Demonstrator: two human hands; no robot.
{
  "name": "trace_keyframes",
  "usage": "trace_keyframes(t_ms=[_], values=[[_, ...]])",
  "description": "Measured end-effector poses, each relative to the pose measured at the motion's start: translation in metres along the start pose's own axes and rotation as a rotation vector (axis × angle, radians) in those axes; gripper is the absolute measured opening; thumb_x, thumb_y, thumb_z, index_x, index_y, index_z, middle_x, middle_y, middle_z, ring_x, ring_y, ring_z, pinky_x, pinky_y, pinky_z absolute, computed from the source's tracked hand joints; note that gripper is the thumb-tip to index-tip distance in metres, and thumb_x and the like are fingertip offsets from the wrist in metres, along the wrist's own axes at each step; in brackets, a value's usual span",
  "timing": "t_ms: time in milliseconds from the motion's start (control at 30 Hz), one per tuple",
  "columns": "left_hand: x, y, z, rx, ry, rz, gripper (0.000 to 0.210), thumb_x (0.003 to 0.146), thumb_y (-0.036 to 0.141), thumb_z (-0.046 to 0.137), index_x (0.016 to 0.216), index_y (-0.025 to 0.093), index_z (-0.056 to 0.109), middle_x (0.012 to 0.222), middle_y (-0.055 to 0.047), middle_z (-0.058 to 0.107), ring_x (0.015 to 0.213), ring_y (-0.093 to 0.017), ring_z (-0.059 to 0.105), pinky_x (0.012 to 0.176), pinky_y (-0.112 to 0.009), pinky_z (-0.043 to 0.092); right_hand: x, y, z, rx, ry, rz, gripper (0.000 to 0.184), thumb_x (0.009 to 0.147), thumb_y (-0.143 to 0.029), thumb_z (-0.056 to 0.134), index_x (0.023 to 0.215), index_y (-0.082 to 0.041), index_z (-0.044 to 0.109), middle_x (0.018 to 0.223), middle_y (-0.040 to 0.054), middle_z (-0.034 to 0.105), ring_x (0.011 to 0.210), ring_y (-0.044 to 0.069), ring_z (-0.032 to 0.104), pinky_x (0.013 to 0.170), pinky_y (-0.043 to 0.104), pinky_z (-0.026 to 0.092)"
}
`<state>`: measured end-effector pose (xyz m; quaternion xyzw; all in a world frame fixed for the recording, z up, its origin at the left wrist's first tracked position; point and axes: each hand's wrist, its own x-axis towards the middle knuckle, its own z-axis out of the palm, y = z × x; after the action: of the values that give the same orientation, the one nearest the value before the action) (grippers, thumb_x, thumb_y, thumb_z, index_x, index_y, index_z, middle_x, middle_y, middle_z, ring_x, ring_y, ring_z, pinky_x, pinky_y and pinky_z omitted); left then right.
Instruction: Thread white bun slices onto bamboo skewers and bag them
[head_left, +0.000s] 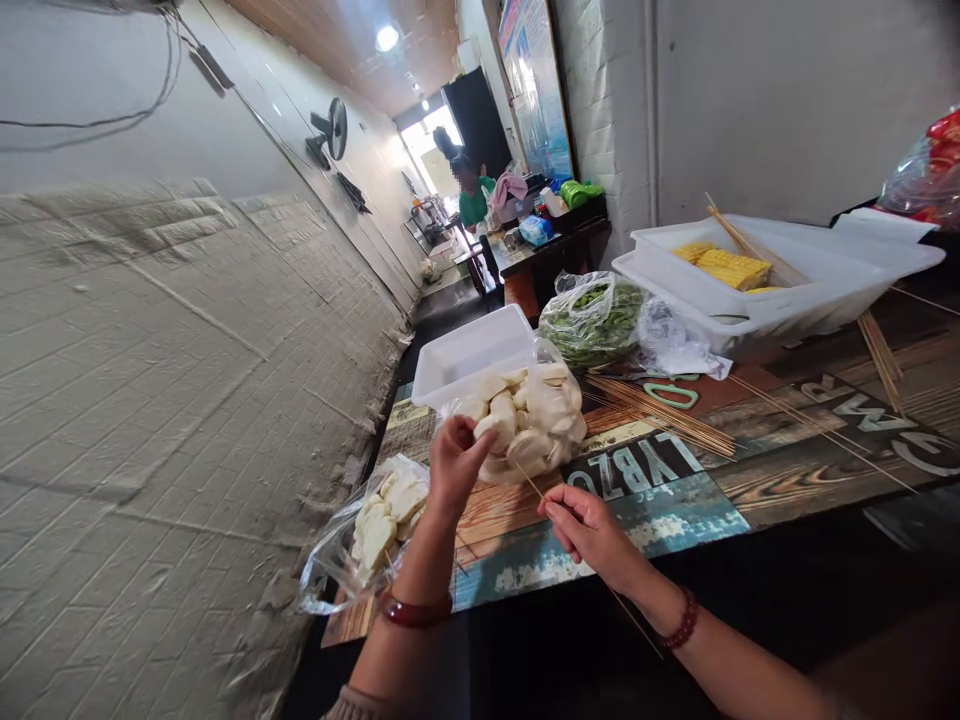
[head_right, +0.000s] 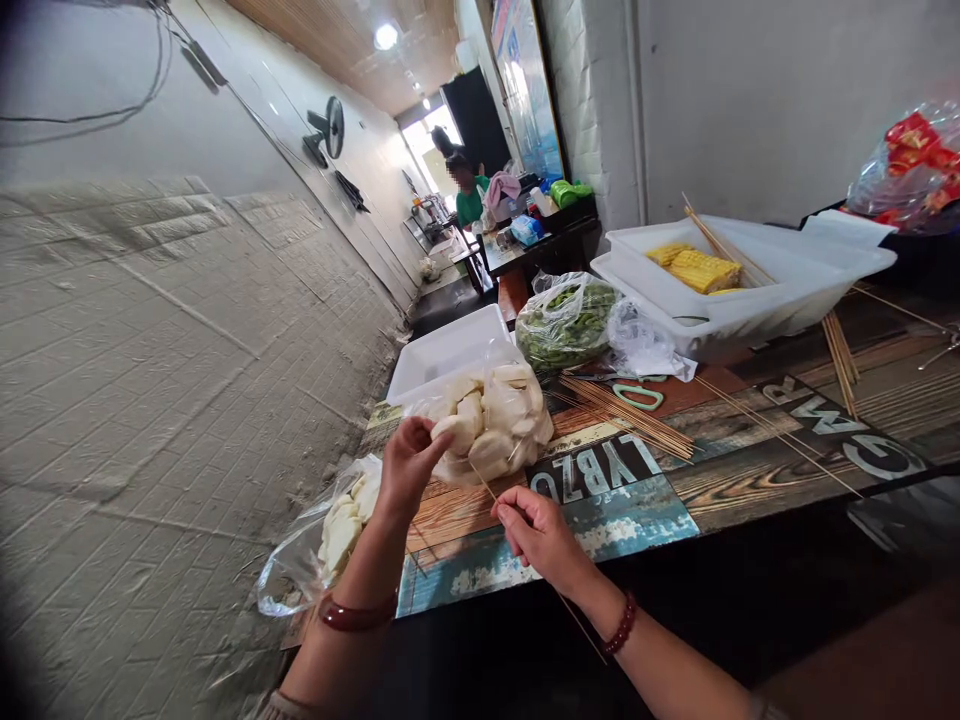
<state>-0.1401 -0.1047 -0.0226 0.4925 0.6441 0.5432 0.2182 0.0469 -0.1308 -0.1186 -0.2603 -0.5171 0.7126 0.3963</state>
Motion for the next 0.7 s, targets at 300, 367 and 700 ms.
trace_keyframes(t_ms=[300, 367, 700], values=[[-0.082, -0.004, -0.02, -0.691, 0.09, -0.416, 0.046, 0.061, 0.024, 0.086, 0.103, 0.014, 0.067, 0.09, -0.004, 0.072, 0.072, -0.013, 0.066, 0.064, -0.024, 0.054, -0.011, 0.005, 0.001, -0.019, 0.013, -0.001, 0.029, 0.09, -0.047, 0.055, 0.088, -0.018, 0.062, 0.05, -0.0085, 0.046, 0.04, 0.007, 0.036, 0.039, 0.018, 0.029], [-0.098, -0.009, -0.02, -0.778, 0.099, -0.497, 0.036, 0.062, 0.023, 0.085, 0.094, 0.014, 0.069, 0.09, -0.005, 0.073, 0.073, -0.013, 0.067, 0.067, -0.024, 0.056, -0.022, 0.004, 0.007, -0.047, -0.017, 0.018, 0.028, 0.091, -0.045, 0.054, 0.088, -0.018, 0.063, 0.053, -0.0076, 0.048, 0.039, 0.007, 0.037, 0.038, 0.018, 0.028], [-0.138, -0.007, -0.031, -0.995, 0.064, -0.629, 0.04, 0.072, 0.019, 0.078, 0.11, 0.016, 0.065, 0.098, -0.009, 0.075, 0.085, -0.022, 0.074, 0.07, -0.025, 0.058, -0.072, -0.013, 0.041, -0.361, -0.141, 0.008, 0.039, 0.096, -0.034, 0.047, 0.132, -0.022, 0.059, 0.056, -0.0061, 0.052, 0.037, 0.008, 0.038, 0.038, 0.021, 0.033]])
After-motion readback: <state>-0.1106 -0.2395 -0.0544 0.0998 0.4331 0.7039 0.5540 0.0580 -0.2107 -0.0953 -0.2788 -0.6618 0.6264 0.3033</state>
